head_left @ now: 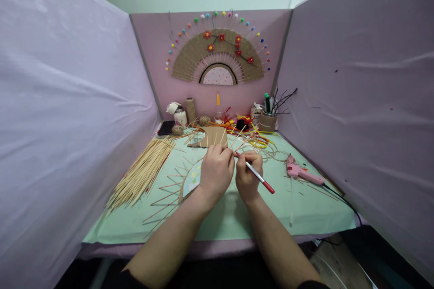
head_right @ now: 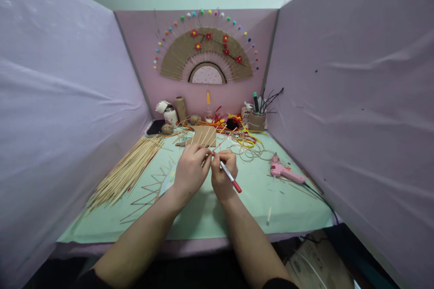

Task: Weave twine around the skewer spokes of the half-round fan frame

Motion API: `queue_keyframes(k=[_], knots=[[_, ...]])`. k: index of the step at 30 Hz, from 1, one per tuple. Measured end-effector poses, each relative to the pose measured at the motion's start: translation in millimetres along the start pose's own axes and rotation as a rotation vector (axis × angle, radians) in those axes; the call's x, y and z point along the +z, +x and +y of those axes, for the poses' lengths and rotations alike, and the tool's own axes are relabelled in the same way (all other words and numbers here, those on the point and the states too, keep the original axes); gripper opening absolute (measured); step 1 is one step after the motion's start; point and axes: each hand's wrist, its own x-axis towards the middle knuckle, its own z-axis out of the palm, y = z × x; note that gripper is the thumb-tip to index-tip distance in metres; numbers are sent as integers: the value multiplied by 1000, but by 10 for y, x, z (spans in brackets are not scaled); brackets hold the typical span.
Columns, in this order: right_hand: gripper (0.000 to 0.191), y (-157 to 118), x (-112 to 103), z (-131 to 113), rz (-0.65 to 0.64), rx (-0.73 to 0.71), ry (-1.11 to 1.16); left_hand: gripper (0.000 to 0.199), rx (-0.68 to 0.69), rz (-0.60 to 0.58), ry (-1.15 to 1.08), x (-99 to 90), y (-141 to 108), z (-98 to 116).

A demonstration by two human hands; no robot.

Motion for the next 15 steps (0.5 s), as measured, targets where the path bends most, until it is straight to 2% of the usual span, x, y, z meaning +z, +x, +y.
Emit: queue_keyframes(k=[15], knots=[[9,-6,0,4,11,12,-21,14,9,0,10,9,-3,-8]])
